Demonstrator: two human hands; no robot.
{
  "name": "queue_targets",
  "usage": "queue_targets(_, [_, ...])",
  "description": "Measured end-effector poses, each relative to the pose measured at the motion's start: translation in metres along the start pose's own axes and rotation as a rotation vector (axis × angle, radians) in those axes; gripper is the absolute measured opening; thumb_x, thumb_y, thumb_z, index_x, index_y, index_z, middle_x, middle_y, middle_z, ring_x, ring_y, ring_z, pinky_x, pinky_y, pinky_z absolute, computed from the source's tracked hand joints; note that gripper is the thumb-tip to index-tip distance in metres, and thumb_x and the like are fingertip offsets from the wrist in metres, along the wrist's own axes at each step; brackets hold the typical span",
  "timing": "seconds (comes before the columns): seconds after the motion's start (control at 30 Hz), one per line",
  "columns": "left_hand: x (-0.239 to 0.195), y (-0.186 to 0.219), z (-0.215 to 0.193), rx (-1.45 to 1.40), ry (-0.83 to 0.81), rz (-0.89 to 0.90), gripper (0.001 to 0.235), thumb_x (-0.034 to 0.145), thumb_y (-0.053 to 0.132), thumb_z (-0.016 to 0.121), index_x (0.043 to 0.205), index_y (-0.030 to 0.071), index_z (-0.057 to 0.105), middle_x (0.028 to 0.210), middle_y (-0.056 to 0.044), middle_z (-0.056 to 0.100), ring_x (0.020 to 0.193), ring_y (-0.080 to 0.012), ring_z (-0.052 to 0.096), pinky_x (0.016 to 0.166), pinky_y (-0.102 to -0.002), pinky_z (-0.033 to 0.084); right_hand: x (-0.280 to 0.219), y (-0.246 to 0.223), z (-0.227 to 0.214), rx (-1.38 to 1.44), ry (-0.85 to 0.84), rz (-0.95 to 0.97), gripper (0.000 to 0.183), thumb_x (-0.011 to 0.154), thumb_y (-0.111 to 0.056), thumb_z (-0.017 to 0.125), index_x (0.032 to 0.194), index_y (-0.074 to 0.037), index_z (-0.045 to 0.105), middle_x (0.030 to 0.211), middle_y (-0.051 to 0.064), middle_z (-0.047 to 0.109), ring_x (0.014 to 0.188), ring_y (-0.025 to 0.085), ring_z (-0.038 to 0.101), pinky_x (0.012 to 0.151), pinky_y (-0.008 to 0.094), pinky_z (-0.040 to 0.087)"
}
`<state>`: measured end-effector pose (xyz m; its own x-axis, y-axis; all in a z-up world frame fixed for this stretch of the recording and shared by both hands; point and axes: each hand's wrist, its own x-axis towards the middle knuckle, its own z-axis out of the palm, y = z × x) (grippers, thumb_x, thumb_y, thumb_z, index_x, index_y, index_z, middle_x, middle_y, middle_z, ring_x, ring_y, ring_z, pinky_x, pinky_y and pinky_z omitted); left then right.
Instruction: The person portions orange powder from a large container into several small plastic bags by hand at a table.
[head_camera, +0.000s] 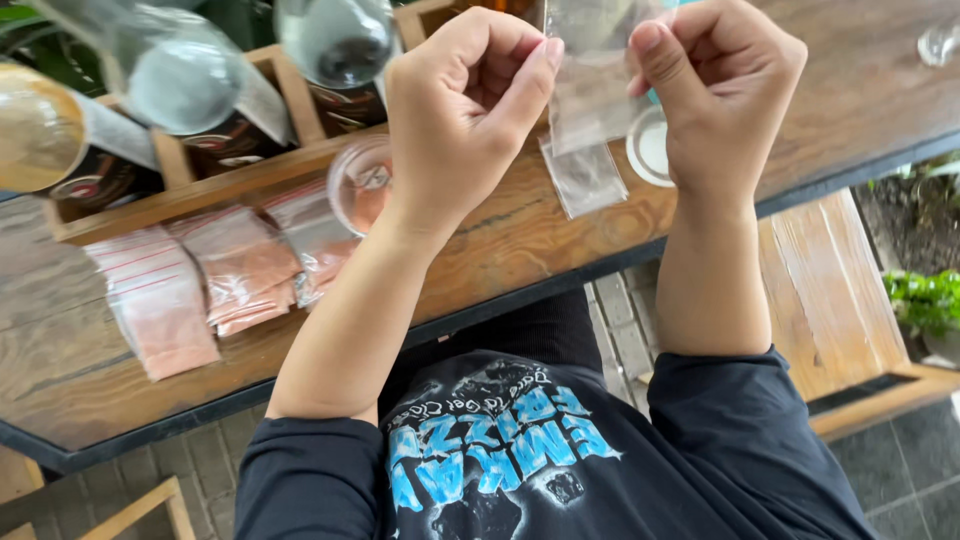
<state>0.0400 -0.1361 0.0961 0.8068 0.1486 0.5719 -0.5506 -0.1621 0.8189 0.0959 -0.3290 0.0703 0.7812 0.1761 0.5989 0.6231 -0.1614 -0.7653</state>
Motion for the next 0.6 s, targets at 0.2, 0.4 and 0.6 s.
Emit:
queue_targets(0.2, [-0.013,-0.037,0.045,0.029,-0.069,-0.180,0.020,0.094,0.015,0.063,0.076,0.008,0.063,0.062,0.001,0.063,0.052,-0.0056,0.062,0.050,-0.017,0.046,-0.026,0.038,-0.035,-0.098,-0.074,0.126,0.025,0.113,-0.004,0.077,0.093,0.005,0.064,0.078,0.013,0.064,0.069,0.016,0.060,0.063,0.025,0.043])
queue_targets(0.4, [-0.038,-0.082,0.062,0.260,-0.175,-0.398,0.016,0.085,0.015,0.068,0.070,0.013,0.064,0.063,0.006,0.067,0.055,-0.0040,0.059,0.052,-0.021,0.049,-0.053,0.071,-0.038,-0.339,-0.153,0.221,0.024,0.108,-0.007,0.079,0.088,-0.007,0.066,0.081,0.000,0.062,0.071,0.011,0.044,0.063,0.026,0.034])
queue_targets(0.6, [-0.055,-0.113,0.067,0.602,-0.287,-0.521,0.019,0.086,0.033,0.068,0.071,0.020,0.069,0.060,0.009,0.071,0.050,-0.0112,0.065,0.050,-0.034,0.047,-0.072,0.096,-0.028,-0.627,-0.184,-0.046,0.028,0.102,-0.013,0.082,0.086,-0.002,0.061,0.103,0.009,0.057,0.106,0.032,0.045,0.094,0.046,0.036])
